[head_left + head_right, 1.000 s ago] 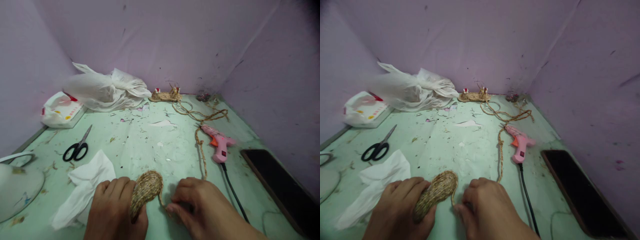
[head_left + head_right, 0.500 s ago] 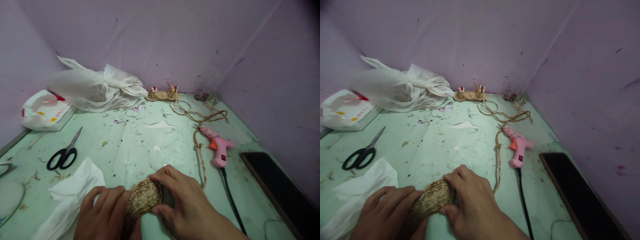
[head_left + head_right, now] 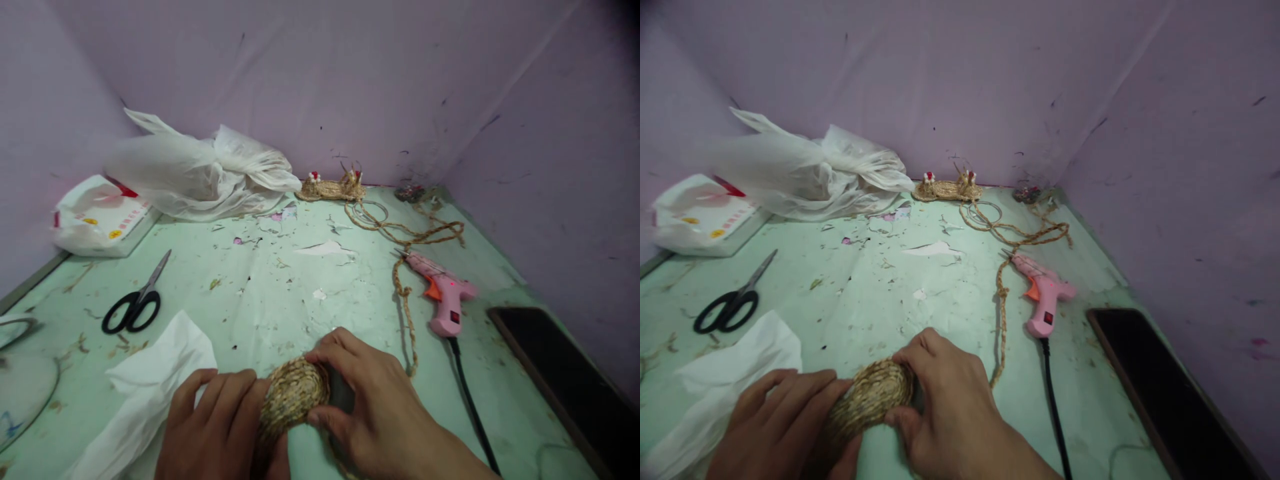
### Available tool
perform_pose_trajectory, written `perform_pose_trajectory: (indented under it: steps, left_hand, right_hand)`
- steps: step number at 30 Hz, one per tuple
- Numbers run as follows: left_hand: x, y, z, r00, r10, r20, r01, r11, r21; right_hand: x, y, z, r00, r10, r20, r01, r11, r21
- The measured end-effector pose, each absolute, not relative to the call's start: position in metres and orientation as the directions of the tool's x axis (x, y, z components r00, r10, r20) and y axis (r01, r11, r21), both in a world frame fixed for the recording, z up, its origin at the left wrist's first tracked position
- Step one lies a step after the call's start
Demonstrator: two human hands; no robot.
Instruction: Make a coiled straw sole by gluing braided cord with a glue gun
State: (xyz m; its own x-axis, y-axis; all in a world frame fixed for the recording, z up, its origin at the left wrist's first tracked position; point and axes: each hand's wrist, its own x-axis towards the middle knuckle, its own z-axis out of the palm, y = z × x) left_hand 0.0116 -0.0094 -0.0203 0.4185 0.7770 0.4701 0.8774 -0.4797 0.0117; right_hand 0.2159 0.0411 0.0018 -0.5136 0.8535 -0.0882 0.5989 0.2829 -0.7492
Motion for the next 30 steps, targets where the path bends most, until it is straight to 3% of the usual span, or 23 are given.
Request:
perform_pose_trajectory:
  steps: [8,16,19,23,30]
  left_hand:
    - [0.013,-0.01,-0.018,0.377,0.799,0.469,0.885,-0.46,0.072]
    - [0.018,-0.011,-0.015,0.354,0.789,0.503,0.885,-0.456,0.092]
    - [0.023,-0.011,-0.012,0.327,0.814,0.48,0.892,-0.434,0.129]
    - [0.03,-0.01,-0.008,0.229,0.883,0.411,0.894,-0.357,0.271]
    - [0.031,-0.009,0.0,0.173,0.961,0.215,0.868,-0.252,0.427]
  right_hand:
    - [0.217,0.044,0.005,-0.443,0.872,-0.209,0.68,0.174,-0.713]
    - [0.218,0.043,0.005,-0.483,0.861,-0.158,0.653,0.234,-0.721]
    - [0.221,0.039,0.002,-0.507,0.861,-0.04,0.615,0.329,-0.717]
    - [0.218,0.033,0.001,-0.588,0.792,0.165,0.54,0.536,-0.648]
    - [0.199,0.031,0.002,-0.727,0.632,0.269,0.447,0.732,-0.514]
